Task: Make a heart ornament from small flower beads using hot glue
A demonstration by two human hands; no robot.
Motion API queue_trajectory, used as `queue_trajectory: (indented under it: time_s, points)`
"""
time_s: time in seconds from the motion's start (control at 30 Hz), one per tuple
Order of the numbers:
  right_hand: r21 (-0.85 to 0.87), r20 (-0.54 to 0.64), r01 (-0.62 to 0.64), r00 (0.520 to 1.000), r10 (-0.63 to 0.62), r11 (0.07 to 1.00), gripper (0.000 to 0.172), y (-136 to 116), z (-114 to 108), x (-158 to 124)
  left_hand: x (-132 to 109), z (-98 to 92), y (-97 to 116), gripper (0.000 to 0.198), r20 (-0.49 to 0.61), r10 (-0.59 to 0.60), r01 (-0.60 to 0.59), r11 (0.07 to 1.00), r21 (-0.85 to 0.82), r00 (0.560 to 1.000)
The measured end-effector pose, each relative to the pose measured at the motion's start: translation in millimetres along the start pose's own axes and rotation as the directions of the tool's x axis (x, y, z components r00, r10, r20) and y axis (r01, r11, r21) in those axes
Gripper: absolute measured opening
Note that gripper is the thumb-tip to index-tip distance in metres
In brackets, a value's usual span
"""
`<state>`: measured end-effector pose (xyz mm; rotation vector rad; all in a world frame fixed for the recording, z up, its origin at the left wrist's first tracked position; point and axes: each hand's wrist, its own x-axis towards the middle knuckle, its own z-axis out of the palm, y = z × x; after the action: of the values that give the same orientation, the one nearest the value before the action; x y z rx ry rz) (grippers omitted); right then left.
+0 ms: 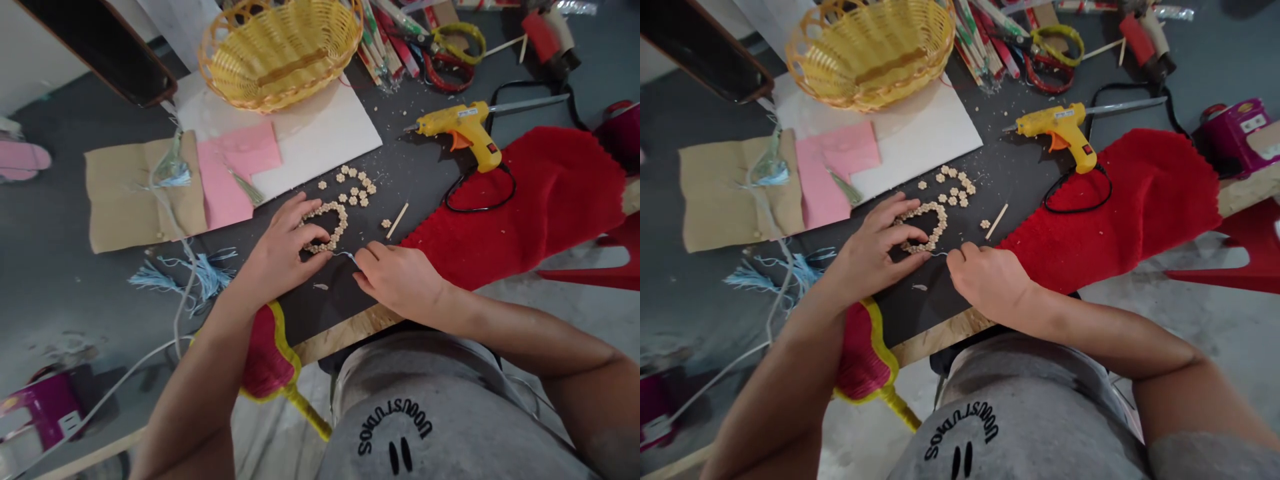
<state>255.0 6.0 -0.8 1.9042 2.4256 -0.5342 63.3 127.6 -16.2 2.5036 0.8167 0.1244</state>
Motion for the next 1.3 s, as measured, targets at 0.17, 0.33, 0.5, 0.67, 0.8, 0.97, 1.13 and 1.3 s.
queue_trajectory:
  time_s: [0.17,0.33,0.5,0.67,0.8,0.97,1.13,1.3]
  points:
    - [-0.055,-0.003,-0.047,0.999,0.047,0.997,0.022,2,3,-5,-1,-0.6,0,0.021,0.012,0.005,-0.005,1.000,-0.009,1.000]
    - [-0.063,0.031,-0.059,0.998,0.061,0.996,0.024,2,-1,-8,0,2.7,1,0.020,-0.017,0.007,-0.007,1.000,-0.011,1.000]
    - [-0.012,0.103,-0.048,0.993,0.049,0.999,0.022,0,-6,-10,-4,-1.1,-4,0.027,0.017,0.056,-0.055,0.998,-0.039,0.998]
    - [-0.013,0.089,-0.038,0.995,0.039,0.999,0.018,-1,-3,-13,-6,-6.9,-10,0.036,0.063,0.107,-0.102,0.991,-0.084,0.992]
    - [-0.031,0.093,-0.042,0.995,0.045,0.999,0.020,-1,-1,-14,-4,-3.4,-13,0.037,0.060,0.174,-0.171,0.984,-0.058,0.983]
    - [-0.061,0.100,-0.010,0.995,0.016,0.998,0.021,-3,0,-18,-2,1.7,-15,0.034,0.024,0.179,-0.179,0.984,-0.018,0.983]
    - [-0.069,0.041,0.023,0.999,-0.020,0.997,0.015,-5,5,-22,-2,1.9,-15,0.034,0.001,0.176,-0.176,0.984,-0.011,0.984]
    - [-0.034,-0.006,0.062,0.998,-0.062,0.998,0.012,-4,8,-28,-1,3.2,-16,0.037,0.012,0.158,-0.158,0.987,-0.009,0.987]
